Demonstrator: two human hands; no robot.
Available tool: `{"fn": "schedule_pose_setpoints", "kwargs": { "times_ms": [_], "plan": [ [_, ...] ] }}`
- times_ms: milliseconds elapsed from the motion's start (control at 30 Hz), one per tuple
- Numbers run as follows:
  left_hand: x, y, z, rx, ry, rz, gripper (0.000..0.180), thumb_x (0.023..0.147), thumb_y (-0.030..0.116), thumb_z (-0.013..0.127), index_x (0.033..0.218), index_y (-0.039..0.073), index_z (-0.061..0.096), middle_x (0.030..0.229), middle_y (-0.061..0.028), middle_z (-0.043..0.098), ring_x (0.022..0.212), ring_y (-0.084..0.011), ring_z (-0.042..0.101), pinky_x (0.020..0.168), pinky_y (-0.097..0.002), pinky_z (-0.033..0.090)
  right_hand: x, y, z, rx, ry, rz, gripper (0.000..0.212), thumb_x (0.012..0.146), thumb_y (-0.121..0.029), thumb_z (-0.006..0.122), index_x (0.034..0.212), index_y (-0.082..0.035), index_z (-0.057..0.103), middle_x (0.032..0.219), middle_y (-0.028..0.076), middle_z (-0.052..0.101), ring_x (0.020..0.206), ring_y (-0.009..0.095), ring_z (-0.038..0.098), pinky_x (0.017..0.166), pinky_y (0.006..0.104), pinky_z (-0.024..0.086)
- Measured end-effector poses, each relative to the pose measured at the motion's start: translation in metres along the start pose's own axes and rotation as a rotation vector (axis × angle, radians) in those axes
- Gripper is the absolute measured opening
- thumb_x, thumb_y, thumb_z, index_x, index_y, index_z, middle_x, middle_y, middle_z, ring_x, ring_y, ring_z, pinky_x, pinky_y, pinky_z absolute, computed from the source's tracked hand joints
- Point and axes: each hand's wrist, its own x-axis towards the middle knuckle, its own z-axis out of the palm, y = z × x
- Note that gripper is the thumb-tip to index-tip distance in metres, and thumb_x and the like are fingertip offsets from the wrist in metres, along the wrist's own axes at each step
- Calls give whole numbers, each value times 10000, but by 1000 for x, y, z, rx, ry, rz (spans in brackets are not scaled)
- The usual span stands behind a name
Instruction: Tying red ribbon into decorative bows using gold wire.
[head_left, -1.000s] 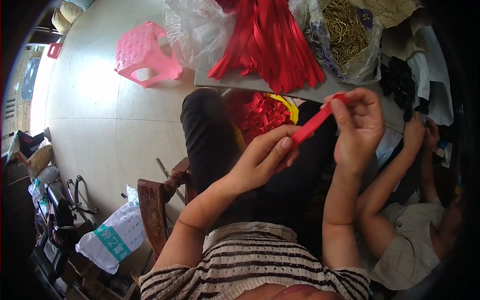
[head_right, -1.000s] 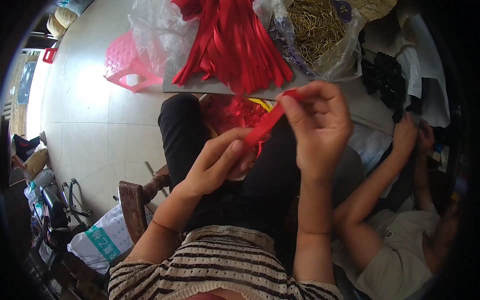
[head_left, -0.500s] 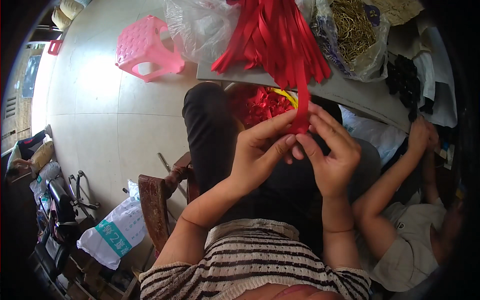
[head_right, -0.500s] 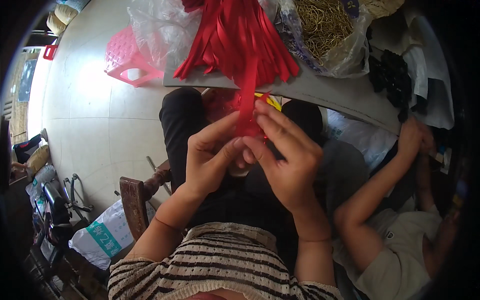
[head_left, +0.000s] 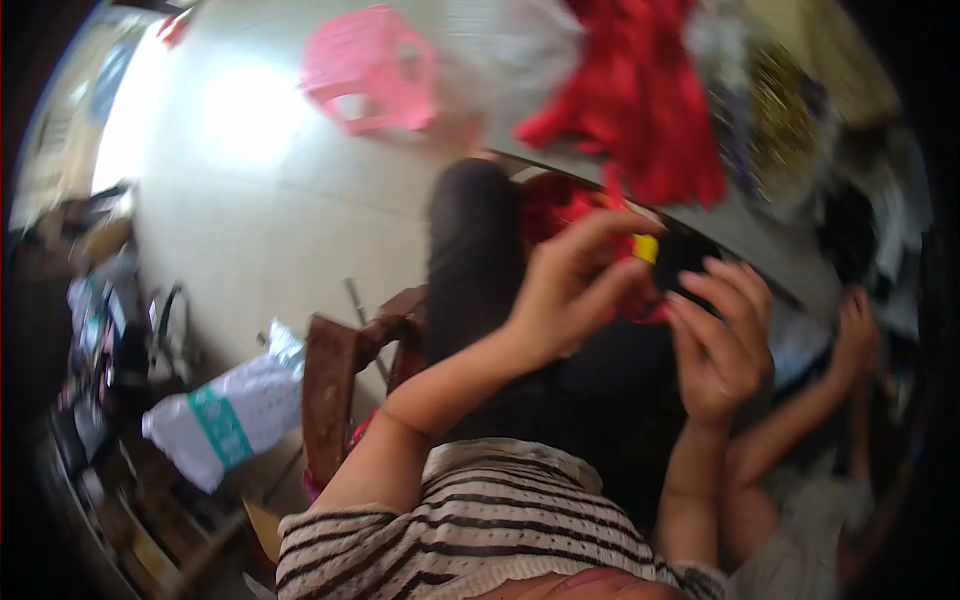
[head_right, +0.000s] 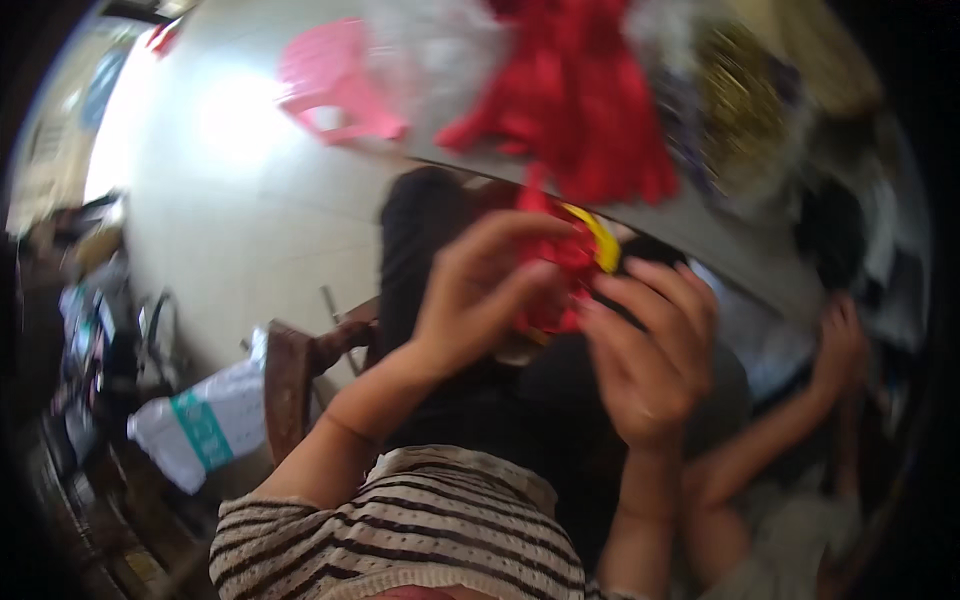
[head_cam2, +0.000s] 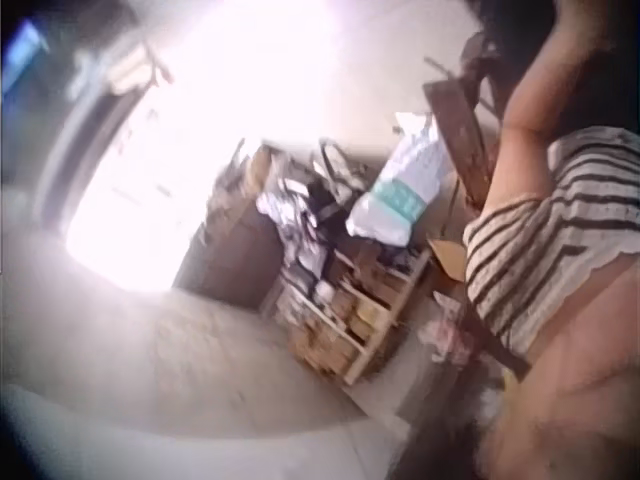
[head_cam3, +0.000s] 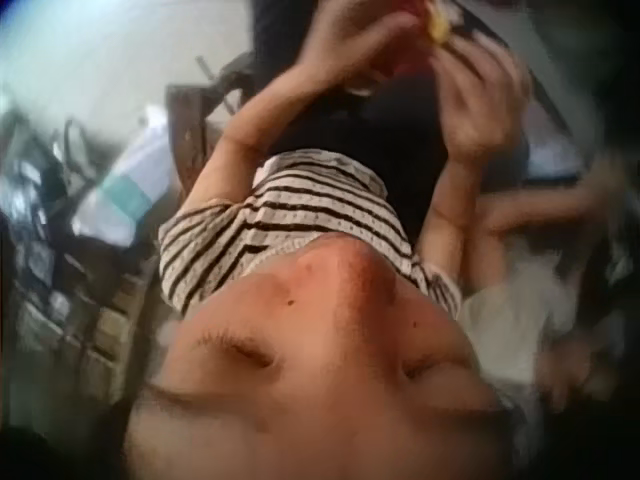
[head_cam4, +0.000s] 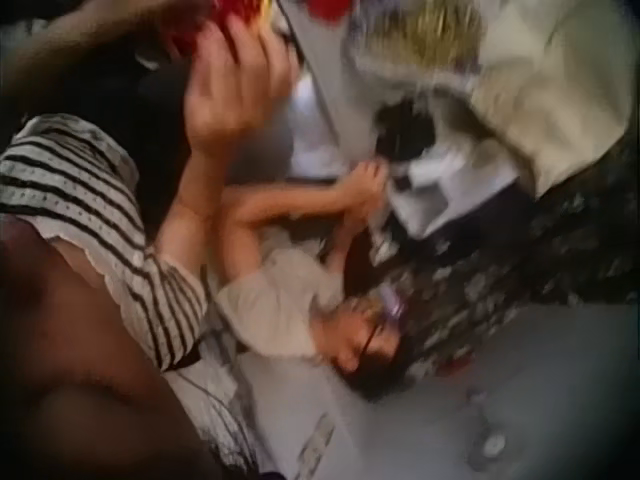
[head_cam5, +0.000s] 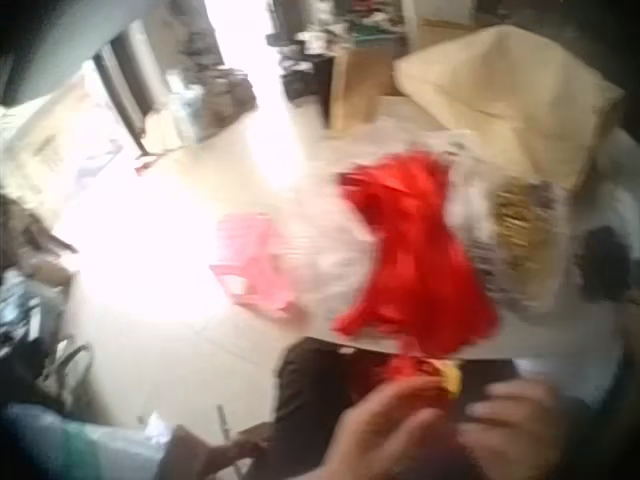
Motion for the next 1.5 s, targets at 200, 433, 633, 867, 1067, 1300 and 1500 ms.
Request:
{"fn": "schedule_pose_setpoints", "kwargs": {
  "times_ms": [200,433,633,867,1067,1300,1500],
  "plan": [
    [-3,2,-14,191,58,198,238,880,-20,488,1115,17,503,758,-81,614,661,-123,621,612,-249,481,-19,15,-2,222,-393,522,82,795,-36,615,786,23,558,876,156,616,827,252,607,735,340,486],
    [-1,4,-23,200,188,410,253,895,-3,463,1147,27,474,653,-63,576,597,-130,603,578,-255,468,-7,-1,-19,759,-113,-172,371,901,-123,562,1242,-17,464,1093,162,590,933,343,592,860,371,483],
    [-6,4,-16,-215,78,166,561,963,46,344,1455,136,88,799,-102,597,688,-122,600,668,-247,500,-6,-35,-1,889,-438,-80,147,787,-109,635,720,8,579,793,122,579,747,197,563,706,311,465],
    [-23,10,7,-70,-225,-4,789,852,-105,348,1449,123,-115,774,-109,590,628,-132,564,628,-262,466,14,-17,26,1292,124,771,117,763,54,627,832,-1,550,1109,156,524,849,136,556,532,198,459],
    [-35,11,9,-116,-305,-150,803,866,-92,332,1438,175,-164,789,-113,602,628,-142,569,631,-259,469,15,-7,33,1183,299,577,91,792,50,622,831,-4,559,1141,166,547,878,117,575,815,240,459],
    [-35,-5,9,-116,-344,-161,731,930,7,365,1443,142,-138,835,-117,603,654,-143,575,661,-260,471,10,3,28,1087,338,507,116,775,80,630,834,11,557,1113,163,538,898,123,571,814,247,467],
    [-29,-1,18,65,-209,59,667,937,56,421,1460,86,8,781,-89,587,620,-122,561,654,-244,458,5,0,32,988,329,464,124,771,90,629,835,13,557,1110,156,534,931,134,561,817,255,466]
  ]
}}
